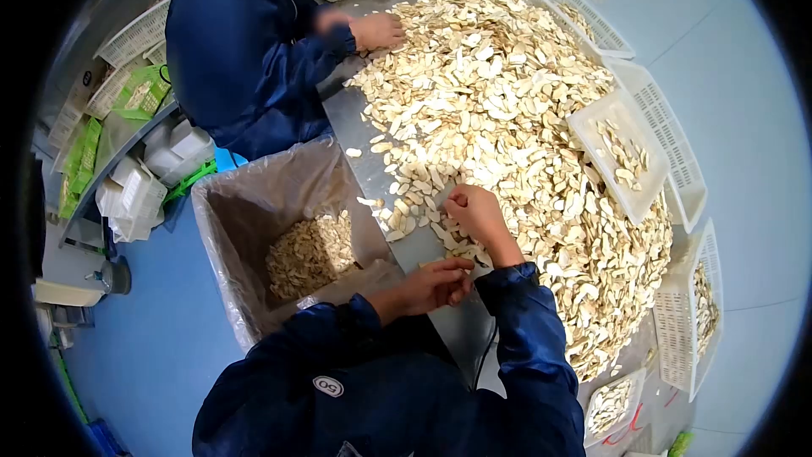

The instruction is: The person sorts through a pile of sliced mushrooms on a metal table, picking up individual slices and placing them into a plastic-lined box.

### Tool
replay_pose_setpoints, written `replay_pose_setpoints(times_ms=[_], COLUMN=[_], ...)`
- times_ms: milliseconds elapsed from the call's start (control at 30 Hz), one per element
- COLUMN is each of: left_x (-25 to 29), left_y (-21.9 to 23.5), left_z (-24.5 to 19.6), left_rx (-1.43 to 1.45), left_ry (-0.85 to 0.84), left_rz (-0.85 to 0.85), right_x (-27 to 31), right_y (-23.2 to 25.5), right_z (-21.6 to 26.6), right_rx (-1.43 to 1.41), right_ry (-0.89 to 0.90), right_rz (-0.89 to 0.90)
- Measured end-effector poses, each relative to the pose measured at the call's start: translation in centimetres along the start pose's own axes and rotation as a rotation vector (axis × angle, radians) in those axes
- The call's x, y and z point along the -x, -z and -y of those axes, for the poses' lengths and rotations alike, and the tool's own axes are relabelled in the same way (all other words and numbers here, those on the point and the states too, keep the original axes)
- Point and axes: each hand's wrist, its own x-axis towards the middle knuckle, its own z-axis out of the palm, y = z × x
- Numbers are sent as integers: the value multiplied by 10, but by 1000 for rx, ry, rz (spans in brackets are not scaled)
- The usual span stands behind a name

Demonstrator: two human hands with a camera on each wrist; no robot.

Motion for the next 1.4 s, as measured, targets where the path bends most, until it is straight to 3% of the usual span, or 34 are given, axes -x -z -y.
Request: replay_pose_setpoints(times_ms=[133,233,400,500,567,633,667,700,767,833,900,1000,1100,1200,1300,1400], left_x=[-2,-1,0,-1,-2,-2,-3,-3,-2,0,0,-1,2,-1,-2,-1], left_y=[0,0,0,2,4,4,4,3,-1,0,2,2,2,7,6,1], left_z=[0,-1,0,0,1,2,1,0,-2,-1,0,1,0,3,3,0], left_rx=[0,1,5,-1,2,8,9,10,4,-2,-20,-61,-98,-76,-36,-35], left_ry=[3,-3,-4,-13,-18,-15,-11,-6,-2,-10,-25,-21,6,-20,8,25], left_rz=[13,26,16,39,50,58,61,64,55,63,91,36,44,92,68,47], right_x=[6,15,38,40,31,32,31,30,33,31,30,21,20,22,30,36], right_y=[13,25,52,87,118,138,134,126,101,59,35,5,1,0,5,2], right_z=[-17,-8,23,22,-1,17,7,-16,0,-5,1,-15,-18,-16,3,18], right_rx=[-309,-680,-606,-690,-1307,-1612,-1520,-1384,-712,-408,-15,159,183,174,-41,151], right_ry=[-72,-262,-175,-68,169,118,148,165,-132,-4,148,284,189,294,150,209], right_rz=[46,51,231,-71,-491,-807,-778,-582,-341,-150,-164,-226,-78,-181,36,116])
